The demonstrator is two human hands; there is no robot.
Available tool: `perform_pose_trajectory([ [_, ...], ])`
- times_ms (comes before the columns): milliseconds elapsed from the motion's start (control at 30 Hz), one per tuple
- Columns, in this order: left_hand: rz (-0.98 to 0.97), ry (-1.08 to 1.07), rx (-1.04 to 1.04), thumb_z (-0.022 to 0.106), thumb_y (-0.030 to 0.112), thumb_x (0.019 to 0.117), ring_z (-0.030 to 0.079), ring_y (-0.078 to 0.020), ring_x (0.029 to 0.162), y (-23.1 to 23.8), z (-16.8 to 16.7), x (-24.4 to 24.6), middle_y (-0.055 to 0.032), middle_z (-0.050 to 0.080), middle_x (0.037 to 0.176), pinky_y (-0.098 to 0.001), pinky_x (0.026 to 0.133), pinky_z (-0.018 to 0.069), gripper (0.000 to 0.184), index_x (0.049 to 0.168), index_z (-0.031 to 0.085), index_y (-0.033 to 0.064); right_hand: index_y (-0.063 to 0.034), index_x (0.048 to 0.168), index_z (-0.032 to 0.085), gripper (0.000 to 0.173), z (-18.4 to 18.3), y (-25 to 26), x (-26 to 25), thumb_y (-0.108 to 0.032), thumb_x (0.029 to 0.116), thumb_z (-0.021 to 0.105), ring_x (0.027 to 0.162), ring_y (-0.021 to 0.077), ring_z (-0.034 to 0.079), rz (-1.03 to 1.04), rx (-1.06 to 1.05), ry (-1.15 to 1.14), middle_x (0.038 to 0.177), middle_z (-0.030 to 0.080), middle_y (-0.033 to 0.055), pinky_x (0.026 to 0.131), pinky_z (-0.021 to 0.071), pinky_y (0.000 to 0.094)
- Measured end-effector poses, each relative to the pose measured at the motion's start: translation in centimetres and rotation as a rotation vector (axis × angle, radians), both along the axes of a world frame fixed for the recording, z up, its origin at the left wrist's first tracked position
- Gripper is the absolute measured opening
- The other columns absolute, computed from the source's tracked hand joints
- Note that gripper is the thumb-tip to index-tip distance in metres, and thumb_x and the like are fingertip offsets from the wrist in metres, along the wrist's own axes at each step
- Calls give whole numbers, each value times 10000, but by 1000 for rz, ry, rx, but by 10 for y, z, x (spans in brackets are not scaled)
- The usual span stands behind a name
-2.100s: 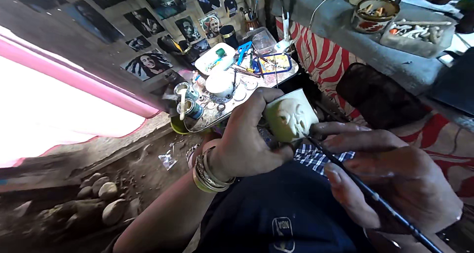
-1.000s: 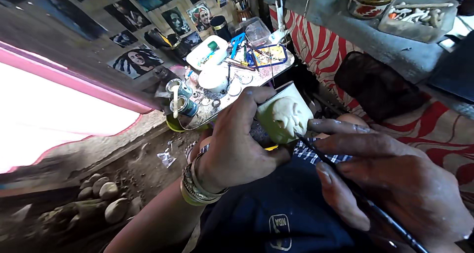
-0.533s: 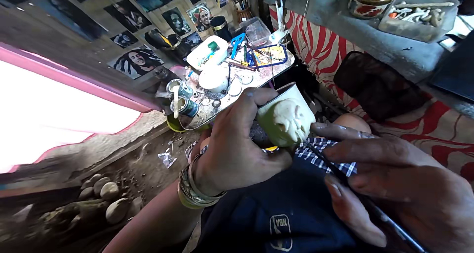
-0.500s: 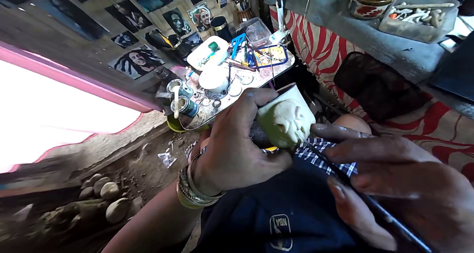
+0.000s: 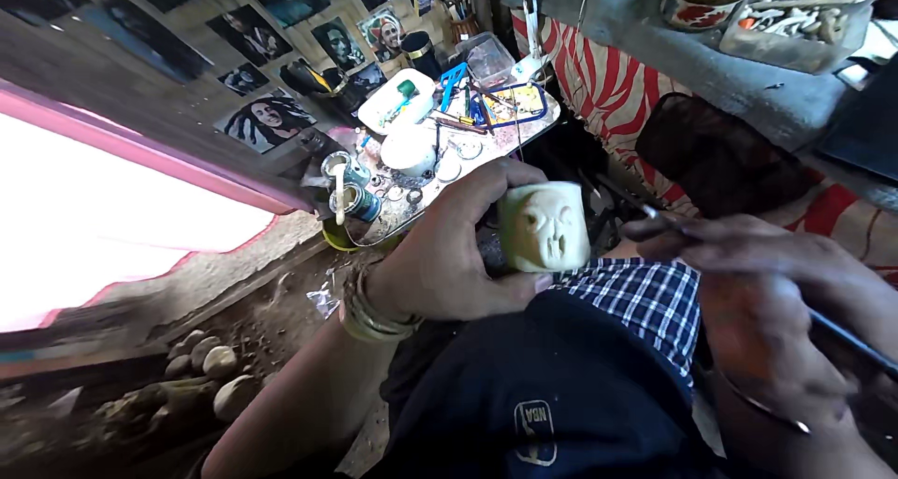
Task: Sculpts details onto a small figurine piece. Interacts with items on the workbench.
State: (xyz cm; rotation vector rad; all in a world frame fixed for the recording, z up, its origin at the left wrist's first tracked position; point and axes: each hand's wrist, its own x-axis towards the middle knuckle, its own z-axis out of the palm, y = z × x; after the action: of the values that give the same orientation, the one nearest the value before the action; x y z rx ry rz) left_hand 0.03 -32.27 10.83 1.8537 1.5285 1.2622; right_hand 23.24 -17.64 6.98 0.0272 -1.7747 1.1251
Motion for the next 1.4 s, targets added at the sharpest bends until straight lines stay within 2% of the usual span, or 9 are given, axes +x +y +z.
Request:
perform_pose_trajectory([
  [100, -201, 10, -149, 850, 262, 742, 633, -115, 1084, 17, -2, -18, -46, 612, 1201, -278, 885, 603, 620, 1267, 625, 22, -167, 1131, 736, 277, -17, 12, -6, -395, 1022, 622, 1036, 186, 740, -92, -14, -75, 1118, 759, -1, 891, 638, 393],
  [267, -405, 157, -298, 851, 153, 720, 610, -111, 1131, 45, 23, -34, -48, 599, 1234, -247, 926, 579, 616, 1284, 634, 32, -99, 1425, 577, 811, -29, 0, -20, -567, 811, 825, 1204, 151, 625, -60, 79, -299, 1391, 598, 75, 971, 581, 342],
  [433, -418, 290, -324, 857, 143, 695, 591, -96, 1145, 66, 39, -32, -40, 595, 1242, -222, 930, 553, 635, 1287, 649, 50, -80, 1250, 667, 608, -33, -5, -35, -445, 805, 860, 1152, 86, 640, -241, 151, -298, 1265, 651, 85, 941, 570, 250],
  [767, -211, 512, -175, 919, 297, 681, 613, -104, 1129, 119, 29, -20, -13, 624, 1202, -297, 953, 567, 627, 1231, 687, 104, -52, 1296, 622, 621, -47, 50, -54, -295, 778, 864, 1159, 127, 639, -306, 52, -222, 1259, 644, 91, 981, 569, 293],
  [933, -143, 625, -334, 934, 507, 595, 535, -154, 1307, 147, 50, -18, -10, 527, 1463, -405, 1053, 513, 1013, 1469, 535, 186, -58, 1286, 628, 638, -63, 76, -48, -319, 767, 891, 1161, 155, 643, -360, 29, -286, 1252, 646, 95, 998, 561, 318],
  [1100, -112, 810, -102, 837, 322, 823, 579, -217, 1261, 217, 80, 24, -90, 576, 1401, -446, 1055, 506, 674, 1411, 577, 122, -69, 1318, 619, 682, -94, 71, -82, -364, 774, 904, 1099, 171, 672, -312, -327, -349, 1245, 665, 105, 977, 577, 367],
  [1200, -285, 1169, 56, 751, 108, 859, 520, -348, 1343, 286, 57, 74, -163, 565, 1418, -545, 1120, 429, 590, 1425, 591, 153, -42, 1358, 620, 711, -121, 65, -104, -404, 800, 868, 1203, 208, 645, -210, -398, -428, 1314, 661, 147, 1073, 516, 365],
  [1300, -425, 1351, 339, 566, 95, 1013, 426, -381, 1446, 346, 34, 118, -164, 523, 1492, -622, 1190, 295, 473, 1462, 561, 243, -35, 1368, 607, 724, -144, 63, -108, -401, 799, 864, 1221, 214, 635, -168, -419, -495, 1339, 645, 153, 1081, 501, 352],
  [1400, -618, 1451, 481, 584, 59, 985, 398, -387, 1466, 384, 18, 150, -168, 435, 1577, -627, 1200, 267, 568, 1510, 507, 263, -32, 1370, 594, 708, -164, 68, -104, -378, 811, 856, 1230, 248, 628, -133, -414, -572, 1352, 629, 170, 1078, 500, 382],
])
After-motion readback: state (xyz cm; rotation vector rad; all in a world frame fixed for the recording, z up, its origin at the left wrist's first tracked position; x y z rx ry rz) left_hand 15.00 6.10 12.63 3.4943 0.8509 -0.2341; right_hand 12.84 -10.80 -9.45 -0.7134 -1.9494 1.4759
